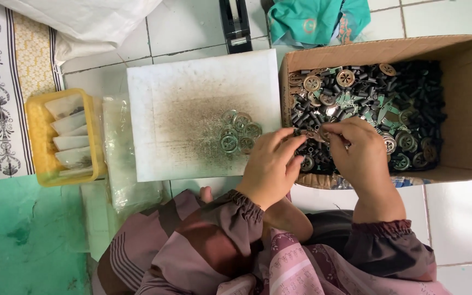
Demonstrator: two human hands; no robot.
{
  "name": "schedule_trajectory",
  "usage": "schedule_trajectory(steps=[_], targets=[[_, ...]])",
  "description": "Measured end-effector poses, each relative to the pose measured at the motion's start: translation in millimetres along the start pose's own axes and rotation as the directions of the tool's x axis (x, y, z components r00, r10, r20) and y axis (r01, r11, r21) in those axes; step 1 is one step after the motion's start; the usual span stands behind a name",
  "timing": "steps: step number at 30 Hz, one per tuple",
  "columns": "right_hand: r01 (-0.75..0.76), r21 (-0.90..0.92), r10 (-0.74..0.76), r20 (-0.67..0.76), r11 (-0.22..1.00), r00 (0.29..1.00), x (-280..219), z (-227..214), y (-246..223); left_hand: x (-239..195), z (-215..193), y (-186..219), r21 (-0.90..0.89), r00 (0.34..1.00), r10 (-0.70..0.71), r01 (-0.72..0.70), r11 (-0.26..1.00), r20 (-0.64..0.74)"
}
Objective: The person sorts small metal buttons from a cardboard box onto a white foam board, then places them into small plastic bags. The person also sorts small metal clips from the same box.
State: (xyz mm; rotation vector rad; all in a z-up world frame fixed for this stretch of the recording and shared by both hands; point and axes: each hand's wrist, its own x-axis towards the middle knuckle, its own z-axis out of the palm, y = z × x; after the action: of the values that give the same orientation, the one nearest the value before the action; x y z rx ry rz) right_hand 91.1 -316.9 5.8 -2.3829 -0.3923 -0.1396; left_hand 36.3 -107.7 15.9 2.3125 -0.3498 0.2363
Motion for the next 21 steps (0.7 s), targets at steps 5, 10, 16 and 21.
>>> schedule_trajectory(steps=[5,10,16,21], targets=[[0.051,0.145,-0.041,-0.075,0.988,0.996,-13,59,-42,-16,-52,-21,0.208,0.998,-0.055,0.059,0.976,-0.024],[0.148,0.191,-0.135,-0.079,0.97,0.988,-17,97,-82,-43,-84,-31,0.394,0.973,-0.215,0.167,0.904,0.082],[0.316,0.041,-0.307,-0.154,0.948,0.939,-13,104,-98,-44,-83,-38,0.463,0.941,-0.309,0.213,0.86,0.14],[0.364,-0.041,-0.366,-0.169,0.93,0.915,-16,109,-89,-43,-68,-35,0.534,0.944,-0.282,0.152,0.832,0.17]])
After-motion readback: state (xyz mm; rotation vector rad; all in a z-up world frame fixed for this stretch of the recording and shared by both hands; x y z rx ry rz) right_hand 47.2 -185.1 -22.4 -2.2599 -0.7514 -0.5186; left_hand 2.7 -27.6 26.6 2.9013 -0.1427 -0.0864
